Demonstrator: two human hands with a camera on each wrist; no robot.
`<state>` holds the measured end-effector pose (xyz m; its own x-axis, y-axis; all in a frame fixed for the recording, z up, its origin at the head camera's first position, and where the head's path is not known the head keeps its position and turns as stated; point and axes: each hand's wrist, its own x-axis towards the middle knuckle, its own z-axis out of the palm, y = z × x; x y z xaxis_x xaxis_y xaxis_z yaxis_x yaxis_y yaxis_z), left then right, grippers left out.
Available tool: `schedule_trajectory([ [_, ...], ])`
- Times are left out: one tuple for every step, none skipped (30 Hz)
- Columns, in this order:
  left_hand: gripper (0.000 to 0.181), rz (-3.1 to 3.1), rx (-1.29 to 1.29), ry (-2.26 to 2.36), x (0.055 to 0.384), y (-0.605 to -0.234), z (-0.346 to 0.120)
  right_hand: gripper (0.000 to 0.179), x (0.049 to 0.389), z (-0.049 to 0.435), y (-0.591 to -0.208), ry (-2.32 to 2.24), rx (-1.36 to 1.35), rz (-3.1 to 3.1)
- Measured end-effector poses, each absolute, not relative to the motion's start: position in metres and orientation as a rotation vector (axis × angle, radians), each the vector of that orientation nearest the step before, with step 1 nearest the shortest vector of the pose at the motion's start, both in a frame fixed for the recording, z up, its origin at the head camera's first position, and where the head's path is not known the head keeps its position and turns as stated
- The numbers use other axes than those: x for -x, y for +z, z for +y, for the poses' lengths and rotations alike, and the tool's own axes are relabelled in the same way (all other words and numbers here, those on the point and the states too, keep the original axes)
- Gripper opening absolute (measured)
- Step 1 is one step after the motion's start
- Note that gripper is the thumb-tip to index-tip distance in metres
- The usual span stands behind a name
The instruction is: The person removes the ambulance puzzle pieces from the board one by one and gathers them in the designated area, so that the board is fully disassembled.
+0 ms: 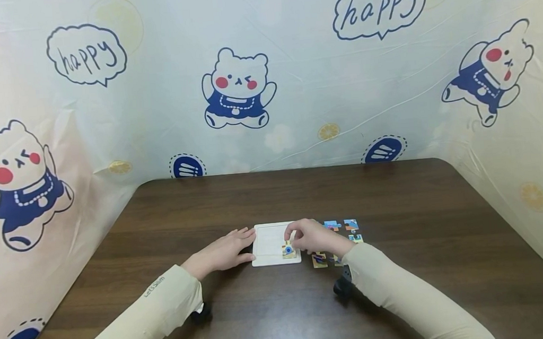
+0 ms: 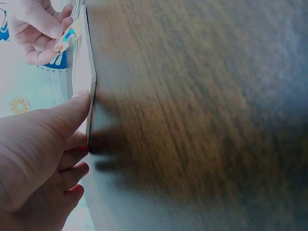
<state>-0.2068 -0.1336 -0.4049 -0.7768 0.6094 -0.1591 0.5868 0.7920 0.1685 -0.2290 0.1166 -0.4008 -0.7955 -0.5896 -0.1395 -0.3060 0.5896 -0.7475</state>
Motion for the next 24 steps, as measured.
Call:
schedule_trajectory([
  [0.059,2.777,-0.938,0.159,0.207,-0.405,-0.134,0.013,0.229,0.117,-0.4,-1.047,0.723,2.447],
  [0.059,2.778,-0.937,0.16,0.207,-0.404,-0.134,0.013,0.229,0.117,-0.401,-1.044,0.726,2.449],
  [0.059,2.779,-0.937,0.161,0.207,-0.404,-0.134,0.013,0.229,0.117,-0.4,-1.044,0.731,2.451],
  [0.059,2.779,-0.936,0.162,0.207,-0.404,-0.134,0.013,0.229,0.118,-0.4,-1.044,0.737,2.453],
  [0.059,2.779,-0.935,0.166,0.207,-0.404,-0.133,0.013,0.229,0.118,-0.399,-1.046,0.744,2.455],
  [0.059,2.778,-0.935,0.163,0.207,-0.404,-0.133,0.013,0.229,0.119,-0.399,-1.049,0.753,2.456],
  [0.059,2.778,-0.937,0.162,0.207,-0.404,-0.133,0.013,0.229,0.12,-0.398,-1.051,0.76,2.456],
  [0.059,2.776,-0.934,0.166,0.207,-0.404,-0.133,0.013,0.229,0.121,-0.398,-1.054,0.766,2.456],
  [0.059,2.774,-0.933,0.171,0.206,-0.404,-0.133,0.013,0.23,0.122,-0.398,-1.057,0.771,2.457],
  [0.059,2.772,-0.932,0.172,0.206,-0.404,-0.133,0.013,0.23,0.124,-0.397,-1.064,0.775,2.454],
  [0.059,2.771,-0.931,0.173,0.206,-0.404,-0.133,0.013,0.23,0.126,-0.397,-1.074,0.775,2.447],
  [0.059,2.77,-0.932,0.174,0.206,-0.404,-0.133,0.013,0.231,0.128,-0.396,-1.083,0.779,2.442],
  [0.059,2.768,-0.932,0.178,0.206,-0.404,-0.133,0.013,0.231,0.13,-0.396,-1.095,0.78,2.438],
  [0.059,2.767,-0.931,0.182,0.206,-0.403,-0.134,0.012,0.232,0.133,-0.396,-1.105,0.784,2.436],
  [0.059,2.767,-0.933,0.182,0.206,-0.403,-0.133,0.012,0.233,0.136,-0.395,-1.115,0.793,2.432],
  [0.059,2.767,-0.934,0.181,0.206,-0.403,-0.134,0.011,0.233,0.139,-0.394,-1.125,0.791,2.424],
  [0.059,2.767,-0.935,0.184,0.206,-0.403,-0.134,0.011,0.234,0.142,-0.394,-1.128,0.787,2.422],
  [0.059,2.767,-0.936,0.187,0.206,-0.403,-0.134,0.011,0.234,0.145,-0.393,-1.127,0.785,2.426],
  [0.059,2.766,-0.936,0.187,0.206,-0.403,-0.134,0.01,0.235,0.148,-0.392,-1.123,0.779,2.426],
  [0.059,2.766,-0.934,0.187,0.206,-0.403,-0.134,0.011,0.235,0.151,-0.392,-1.121,0.77,2.421],
  [0.059,2.766,-0.934,0.186,0.206,-0.403,-0.134,0.011,0.236,0.154,-0.391,-1.121,0.76,2.415],
  [0.059,2.765,-0.933,0.186,0.206,-0.403,-0.134,0.011,0.236,0.157,-0.391,-1.119,0.745,2.412],
  [0.059,2.765,-0.934,0.184,0.206,-0.403,-0.134,0.011,0.237,0.16,-0.391,-1.116,0.748,2.412],
  [0.059,2.764,-0.935,0.185,0.206,-0.403,-0.134,0.011,0.237,0.163,-0.39,-1.111,0.753,2.413],
])
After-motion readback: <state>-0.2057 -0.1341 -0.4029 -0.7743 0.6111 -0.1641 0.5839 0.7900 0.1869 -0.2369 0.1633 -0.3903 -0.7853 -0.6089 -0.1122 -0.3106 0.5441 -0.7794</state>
